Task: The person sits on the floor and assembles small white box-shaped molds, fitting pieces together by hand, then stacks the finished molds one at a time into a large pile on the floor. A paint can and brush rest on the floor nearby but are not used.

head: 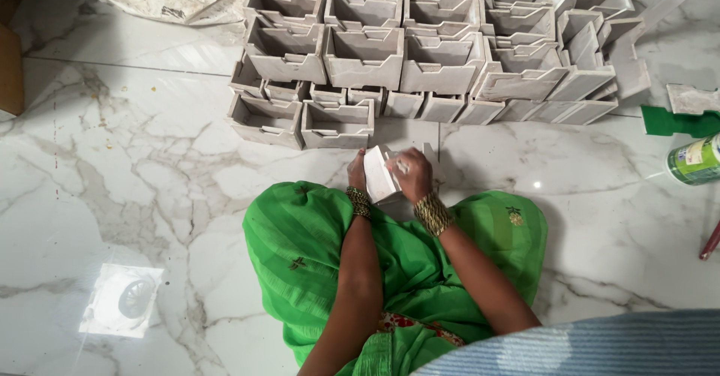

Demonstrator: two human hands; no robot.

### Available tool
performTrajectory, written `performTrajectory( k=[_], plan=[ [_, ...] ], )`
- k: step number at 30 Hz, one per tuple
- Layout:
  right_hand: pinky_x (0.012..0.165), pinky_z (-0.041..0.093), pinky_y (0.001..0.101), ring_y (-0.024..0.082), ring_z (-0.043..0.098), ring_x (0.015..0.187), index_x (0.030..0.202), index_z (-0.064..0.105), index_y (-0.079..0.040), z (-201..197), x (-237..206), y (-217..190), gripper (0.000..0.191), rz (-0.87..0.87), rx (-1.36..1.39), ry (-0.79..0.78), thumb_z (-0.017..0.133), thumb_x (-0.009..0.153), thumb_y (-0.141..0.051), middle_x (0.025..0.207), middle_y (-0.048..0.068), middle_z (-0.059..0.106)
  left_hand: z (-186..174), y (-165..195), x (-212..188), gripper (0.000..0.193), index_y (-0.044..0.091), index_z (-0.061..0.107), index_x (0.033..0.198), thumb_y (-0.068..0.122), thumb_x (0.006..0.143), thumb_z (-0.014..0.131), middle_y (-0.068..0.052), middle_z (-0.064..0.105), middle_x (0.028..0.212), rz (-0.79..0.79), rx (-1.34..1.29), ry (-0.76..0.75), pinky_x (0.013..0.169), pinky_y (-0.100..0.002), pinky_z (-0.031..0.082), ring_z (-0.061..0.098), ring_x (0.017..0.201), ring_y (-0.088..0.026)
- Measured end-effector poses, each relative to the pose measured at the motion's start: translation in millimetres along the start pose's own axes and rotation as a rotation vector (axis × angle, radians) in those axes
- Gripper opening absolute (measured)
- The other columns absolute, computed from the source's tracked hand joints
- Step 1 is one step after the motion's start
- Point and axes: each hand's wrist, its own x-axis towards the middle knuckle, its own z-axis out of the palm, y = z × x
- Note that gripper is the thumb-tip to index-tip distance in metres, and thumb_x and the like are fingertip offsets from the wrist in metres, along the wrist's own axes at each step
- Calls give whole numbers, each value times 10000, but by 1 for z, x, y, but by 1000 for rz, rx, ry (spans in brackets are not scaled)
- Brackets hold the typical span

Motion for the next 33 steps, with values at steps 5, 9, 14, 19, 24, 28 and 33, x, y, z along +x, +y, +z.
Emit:
performTrajectory(
  k=[5, 9, 14, 19, 24, 28, 33],
  plan=[
    [858, 532, 396, 295, 673, 971, 884, 782, -100, -5, -43, 9, 132, -43, -39, 10, 805, 763, -53, 964, 102, 696, -1, -5, -2, 553, -70, 707, 1075, 466, 959, 641, -146, 745, 894, -69, -71, 42, 664, -347, 590, 728, 720, -214],
    [852, 548, 379, 269, 692, 970, 916, 780, -101, -3, -50, 15, 158, -23, 42, 3, 806, 771, -44, 972, 90, 708, -3, -2, -5, 580, -70, 707, 1076, 494, 957, 644, -141, 750, 904, -68, -74, 23, 683, -348, 596, 730, 735, -213],
    [855, 566, 364, 250, 709, 965, 959, 776, -104, 1, -54, 23, 176, -1, 142, 19, 780, 803, -22, 975, 74, 721, 1, 3, -4, 670, -101, 703, 1052, 562, 978, 651, -141, 736, 886, -66, 57, 79, 669, -354, 571, 698, 730, -208],
    [840, 543, 382, 275, 686, 949, 922, 773, -102, 8, -62, 22, 175, -50, 75, -13, 810, 765, -36, 940, 80, 715, 9, 2, -5, 594, -8, 745, 1146, 550, 962, 658, -62, 750, 1002, -105, 166, 189, 787, -308, 548, 671, 869, -142],
    [842, 543, 384, 284, 676, 941, 956, 773, -91, 9, -61, 21, 194, -55, 95, -32, 810, 773, -39, 949, 101, 696, 10, -1, -9, 524, -5, 751, 1109, 490, 976, 646, -93, 758, 1001, -4, 52, 112, 820, -320, 563, 688, 891, -176],
    [842, 549, 376, 276, 682, 958, 976, 767, -85, 10, -59, 18, 197, -41, 123, -47, 815, 787, -57, 964, 99, 700, 9, 0, -11, 494, -13, 744, 1124, 454, 990, 655, -88, 746, 1015, 31, 48, 75, 838, -324, 548, 678, 914, -171],
    [854, 547, 375, 272, 684, 970, 971, 779, -91, 11, -59, 13, 201, -72, 132, -48, 815, 777, -53, 967, 99, 703, 10, 0, -14, 478, -4, 713, 1185, 427, 981, 675, -87, 715, 1096, 52, -20, 48, 879, -330, 540, 658, 990, -184]
  ],
)
